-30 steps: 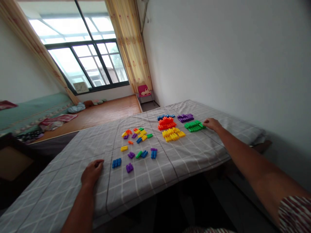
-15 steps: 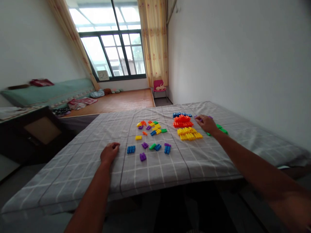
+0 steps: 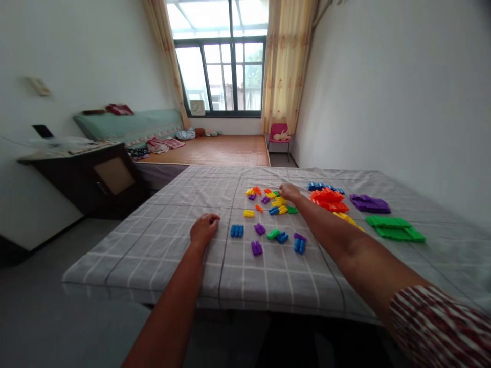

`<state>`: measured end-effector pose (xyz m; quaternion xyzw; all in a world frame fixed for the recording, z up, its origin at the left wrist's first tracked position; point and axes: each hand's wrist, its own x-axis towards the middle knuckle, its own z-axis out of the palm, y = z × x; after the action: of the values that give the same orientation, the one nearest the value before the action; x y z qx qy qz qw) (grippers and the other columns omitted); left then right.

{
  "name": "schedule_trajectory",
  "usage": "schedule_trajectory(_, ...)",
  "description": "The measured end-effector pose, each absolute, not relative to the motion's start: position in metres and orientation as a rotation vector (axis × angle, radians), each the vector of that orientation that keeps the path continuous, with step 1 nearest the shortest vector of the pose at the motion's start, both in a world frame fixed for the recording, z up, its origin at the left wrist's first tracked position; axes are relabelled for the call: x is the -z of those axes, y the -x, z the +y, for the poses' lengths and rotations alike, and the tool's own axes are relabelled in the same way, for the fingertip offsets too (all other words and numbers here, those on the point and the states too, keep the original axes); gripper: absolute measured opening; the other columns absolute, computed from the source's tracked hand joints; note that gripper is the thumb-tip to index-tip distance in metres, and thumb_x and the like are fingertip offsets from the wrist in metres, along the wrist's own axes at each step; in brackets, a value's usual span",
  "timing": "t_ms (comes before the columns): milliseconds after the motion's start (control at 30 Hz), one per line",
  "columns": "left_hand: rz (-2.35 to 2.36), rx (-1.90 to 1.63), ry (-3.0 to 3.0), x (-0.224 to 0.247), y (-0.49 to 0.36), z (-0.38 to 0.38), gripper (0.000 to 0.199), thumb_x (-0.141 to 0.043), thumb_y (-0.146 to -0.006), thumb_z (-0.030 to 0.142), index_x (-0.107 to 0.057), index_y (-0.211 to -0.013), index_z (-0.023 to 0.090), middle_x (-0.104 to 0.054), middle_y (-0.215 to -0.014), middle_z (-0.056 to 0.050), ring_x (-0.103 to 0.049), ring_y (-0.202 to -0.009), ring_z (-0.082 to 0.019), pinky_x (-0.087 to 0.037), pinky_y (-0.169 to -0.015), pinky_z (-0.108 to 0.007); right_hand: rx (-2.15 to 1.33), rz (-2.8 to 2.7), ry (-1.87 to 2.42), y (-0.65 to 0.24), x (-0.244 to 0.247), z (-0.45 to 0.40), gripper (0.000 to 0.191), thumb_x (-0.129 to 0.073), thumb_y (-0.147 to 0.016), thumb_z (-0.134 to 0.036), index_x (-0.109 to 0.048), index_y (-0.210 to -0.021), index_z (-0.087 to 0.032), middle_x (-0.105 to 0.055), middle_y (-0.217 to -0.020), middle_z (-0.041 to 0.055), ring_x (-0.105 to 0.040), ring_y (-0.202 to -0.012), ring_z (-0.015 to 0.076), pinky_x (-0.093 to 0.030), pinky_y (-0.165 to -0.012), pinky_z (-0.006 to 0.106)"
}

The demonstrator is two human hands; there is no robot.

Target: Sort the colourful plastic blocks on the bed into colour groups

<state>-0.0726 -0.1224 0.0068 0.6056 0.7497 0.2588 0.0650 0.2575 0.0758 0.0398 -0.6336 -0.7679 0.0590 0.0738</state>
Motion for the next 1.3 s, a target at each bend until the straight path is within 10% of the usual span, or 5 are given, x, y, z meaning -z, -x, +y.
schedule_trajectory(500,2.301,-0.667,-1.850,-0.013,0.077,-0.119,0.030,-0.048,-0.082,0.034,-0.071,-0.100,0.025,-0.069,-0.106,-0.002,-0.063,-0.091,-0.019,-0.045,-0.074,-0.026,-0.369,-1.939,1.275,-0.344,-0.047,-0.009,0.019,-0.068,-0.077,-0.028,-0.064,-0.092,-0.018,-0.071,-0.088,0.0031,-0.066,-0.079,0.0147,-0.051,-0.073,0.025)
schedule_trajectory(900,2.351,-0.537,-1.881,-0.013,0.085,-0.109,0.036,-0.046,-0.083,0.040,-0.071,-0.104,0.026,-0.069,-0.107,-0.006,-0.064,-0.096,-0.023,-0.047,-0.075,-0.029,0.149,-1.454,1.946,-0.601,-0.046,-0.110,0.019,-0.063,-0.076,-0.038,-0.069,-0.076,-0.021,-0.070,-0.076,0.0069,-0.066,-0.076,0.0208,-0.049,-0.071,0.031)
schedule_trajectory(1300,2.352,-0.535,-1.921,-0.011,0.086,-0.109,0.034,-0.046,-0.085,0.040,-0.070,-0.105,0.026,-0.068,-0.108,-0.007,-0.064,-0.096,-0.022,-0.047,-0.077,-0.029,0.132,-1.495,2.167,-0.611,-0.017,-0.112,0.013,-0.060,-0.076,-0.033,-0.063,-0.073,-0.021,-0.068,-0.074,0.0031,-0.061,-0.068,0.0168,-0.040,-0.060,0.026)
